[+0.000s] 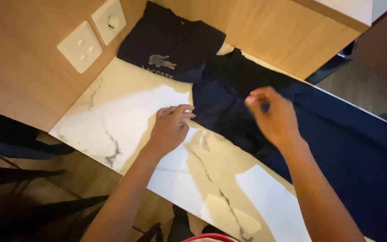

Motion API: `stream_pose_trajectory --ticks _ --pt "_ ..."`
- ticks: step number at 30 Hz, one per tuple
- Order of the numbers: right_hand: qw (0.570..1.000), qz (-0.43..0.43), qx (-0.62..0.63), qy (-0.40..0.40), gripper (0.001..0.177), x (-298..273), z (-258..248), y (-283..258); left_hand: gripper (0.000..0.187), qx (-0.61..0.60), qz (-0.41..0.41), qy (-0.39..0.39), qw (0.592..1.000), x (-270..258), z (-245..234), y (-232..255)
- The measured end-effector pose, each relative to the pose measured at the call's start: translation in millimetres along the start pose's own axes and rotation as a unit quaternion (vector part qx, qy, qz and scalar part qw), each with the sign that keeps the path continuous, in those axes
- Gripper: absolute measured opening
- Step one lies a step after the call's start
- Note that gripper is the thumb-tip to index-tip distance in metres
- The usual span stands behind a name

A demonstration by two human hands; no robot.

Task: The person is folding a dark blue polo shirt on a white table.

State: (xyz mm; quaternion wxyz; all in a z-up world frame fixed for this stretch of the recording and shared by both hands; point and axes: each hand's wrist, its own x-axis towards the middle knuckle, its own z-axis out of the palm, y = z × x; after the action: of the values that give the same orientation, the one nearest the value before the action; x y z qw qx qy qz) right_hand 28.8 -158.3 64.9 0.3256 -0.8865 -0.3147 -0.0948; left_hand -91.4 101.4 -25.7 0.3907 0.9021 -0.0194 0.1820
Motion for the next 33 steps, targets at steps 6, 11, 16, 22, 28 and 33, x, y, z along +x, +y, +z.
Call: stream_pose_trajectory --ticks 6,11,16,22,28,33 --pt "0.963 -0.173 -0.197 -0.063 0.062 -31 7 -16 0.045 0.006 -0.039 -0.022 0.999 2 1 7" --pt "0.984 -0.052 -0.147 -0.086 0.030 -12 -5 9 0.042 0.038 -0.016 0.036 0.998 1 5 6" --pt "0.994 -0.061 -0.085 0.022 0.025 36 -15 58 0.035 0.103 -0.015 0.089 0.991 2 9 4" --pt "0.994 0.079 0.047 0.063 0.033 38 -4 81 0.028 0.117 -0.096 0.081 0.985 -1 7 10" --pt "0.993 -0.111 -0.050 0.002 0.047 -17 -9 61 0.023 0.158 -0.051 0.145 0.975 13 16 33" --pt "0.984 -0.136 -0.050 -0.101 0.066 -34 -3 81 0.024 0.185 0.030 0.159 0.969 56 52 90"
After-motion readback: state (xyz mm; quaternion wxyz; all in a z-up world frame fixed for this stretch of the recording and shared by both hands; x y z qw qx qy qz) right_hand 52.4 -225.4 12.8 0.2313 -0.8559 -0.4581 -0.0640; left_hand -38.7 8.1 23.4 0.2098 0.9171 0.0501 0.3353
